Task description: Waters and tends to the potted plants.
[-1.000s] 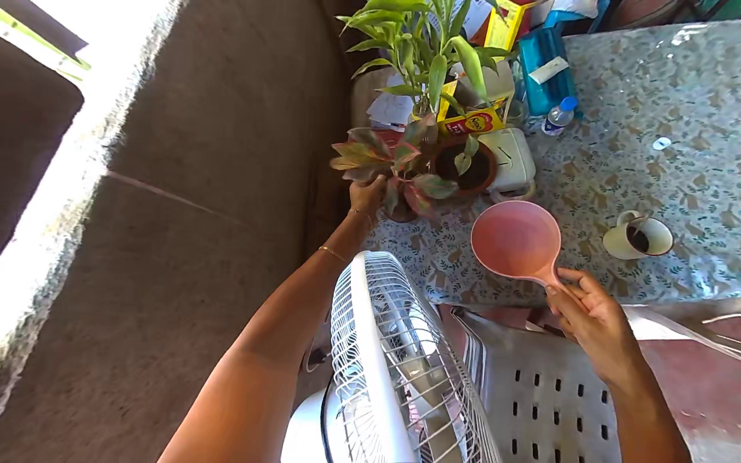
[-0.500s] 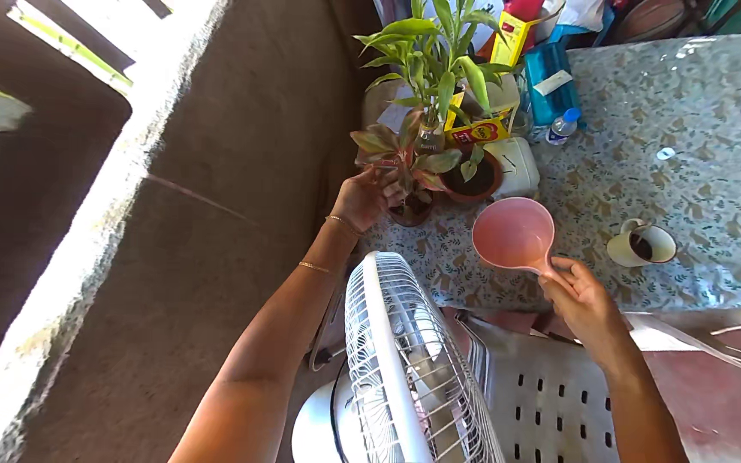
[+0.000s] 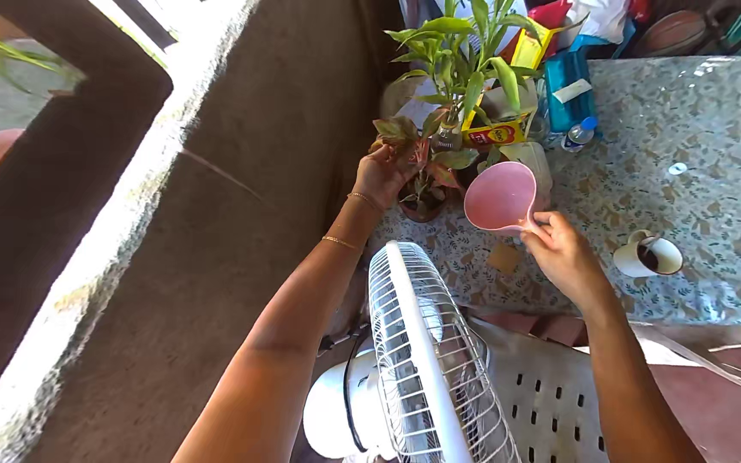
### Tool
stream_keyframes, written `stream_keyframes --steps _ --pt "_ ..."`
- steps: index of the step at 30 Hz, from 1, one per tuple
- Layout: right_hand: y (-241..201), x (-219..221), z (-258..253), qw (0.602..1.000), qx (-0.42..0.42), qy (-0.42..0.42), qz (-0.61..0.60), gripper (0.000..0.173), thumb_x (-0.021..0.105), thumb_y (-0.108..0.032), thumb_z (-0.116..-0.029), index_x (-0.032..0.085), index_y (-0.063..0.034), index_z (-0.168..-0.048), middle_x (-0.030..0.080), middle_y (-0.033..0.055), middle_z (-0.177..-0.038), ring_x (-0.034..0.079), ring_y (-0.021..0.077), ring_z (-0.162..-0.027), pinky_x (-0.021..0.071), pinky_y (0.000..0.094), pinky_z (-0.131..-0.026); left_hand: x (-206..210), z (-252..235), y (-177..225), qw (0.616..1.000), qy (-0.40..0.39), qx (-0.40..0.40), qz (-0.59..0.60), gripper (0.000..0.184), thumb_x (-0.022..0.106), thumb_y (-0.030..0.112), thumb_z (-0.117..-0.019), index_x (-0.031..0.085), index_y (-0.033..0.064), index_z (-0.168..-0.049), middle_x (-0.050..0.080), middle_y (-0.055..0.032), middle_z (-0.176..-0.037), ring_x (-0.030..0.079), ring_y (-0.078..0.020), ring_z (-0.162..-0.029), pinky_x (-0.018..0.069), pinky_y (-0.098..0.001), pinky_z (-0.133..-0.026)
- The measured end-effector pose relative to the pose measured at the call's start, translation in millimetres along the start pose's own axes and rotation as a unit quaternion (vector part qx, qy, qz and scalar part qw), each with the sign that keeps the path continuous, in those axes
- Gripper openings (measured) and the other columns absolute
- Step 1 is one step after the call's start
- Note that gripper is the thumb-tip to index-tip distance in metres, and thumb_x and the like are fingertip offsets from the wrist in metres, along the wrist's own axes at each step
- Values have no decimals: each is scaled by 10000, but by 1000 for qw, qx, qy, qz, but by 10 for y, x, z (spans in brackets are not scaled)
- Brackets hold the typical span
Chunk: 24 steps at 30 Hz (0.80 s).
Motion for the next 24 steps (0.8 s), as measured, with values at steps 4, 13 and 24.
stream_keyframes --steps 4,13,24 --pt "-220 184 -183 997 -20 -13 77 378 572 -173 -1060 501 55 -1353 673 275 -1094 679 406 -965 535 583 -841 -37 -2 16 999 32 12 11 372 261 227 -1123 392 27 -1408 563 -215 -1365 627 -357 -1202 538 -535 -987" --pt "-522 600 -768 982 -34 -14 183 365 527 -156 -1048 489 86 -1319 665 312 -1039 684 489 -984 538 630 -819 -116 76 67 998 58 21 27 338 292 241 -1116 421 39 -1355 583 -194 -1305 646 -335 -1145 556 -516 -945" --pt "-548 947 -1160 964 -33 -45 261 425 508 -139 -1047 435 109 -1385 659 332 -1112 673 498 -1068 535 625 -870 -142 113 115 996 75 20 50 305 285 227 -1117 426 52 -1323 595 -188 -1255 662 -339 -1100 563 -525 -924"
Point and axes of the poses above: each hand's wrist, its own z-axis away from the middle knuckle, its own x-axis out of the palm, y = z × x, the point moved 3 cm from there along -z, towards the middle knuckle
